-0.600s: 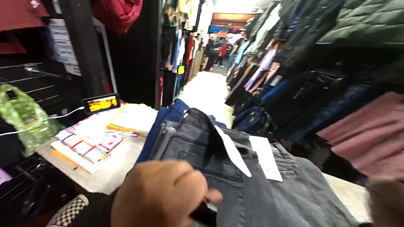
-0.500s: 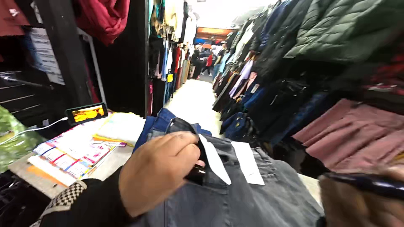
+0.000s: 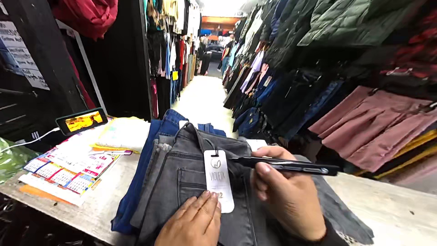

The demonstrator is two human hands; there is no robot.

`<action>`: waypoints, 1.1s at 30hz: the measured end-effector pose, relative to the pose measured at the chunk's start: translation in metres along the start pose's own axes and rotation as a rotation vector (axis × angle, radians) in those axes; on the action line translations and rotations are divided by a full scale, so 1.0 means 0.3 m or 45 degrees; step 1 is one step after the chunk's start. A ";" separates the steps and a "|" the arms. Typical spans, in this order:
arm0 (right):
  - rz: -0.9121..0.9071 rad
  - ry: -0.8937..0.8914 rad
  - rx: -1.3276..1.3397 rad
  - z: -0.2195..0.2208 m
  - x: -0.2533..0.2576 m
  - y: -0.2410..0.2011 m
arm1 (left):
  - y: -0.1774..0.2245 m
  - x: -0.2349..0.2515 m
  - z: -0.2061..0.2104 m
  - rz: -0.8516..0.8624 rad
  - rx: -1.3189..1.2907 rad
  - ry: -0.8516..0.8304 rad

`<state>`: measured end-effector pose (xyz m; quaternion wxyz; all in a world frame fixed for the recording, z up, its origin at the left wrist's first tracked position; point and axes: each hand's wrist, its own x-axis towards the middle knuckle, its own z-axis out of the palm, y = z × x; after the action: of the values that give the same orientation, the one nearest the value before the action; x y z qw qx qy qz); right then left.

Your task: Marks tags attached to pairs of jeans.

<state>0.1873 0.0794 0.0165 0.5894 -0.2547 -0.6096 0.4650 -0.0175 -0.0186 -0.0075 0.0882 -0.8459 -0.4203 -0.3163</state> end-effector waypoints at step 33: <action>-0.458 -0.173 -0.600 0.015 -0.073 0.123 | 0.028 -0.076 0.087 -0.125 0.150 0.228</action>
<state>0.1780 0.0757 -0.0254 0.5446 -0.2407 -0.7741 0.2150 -0.0092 -0.0280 -0.0408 0.1594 -0.7859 -0.4697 -0.3693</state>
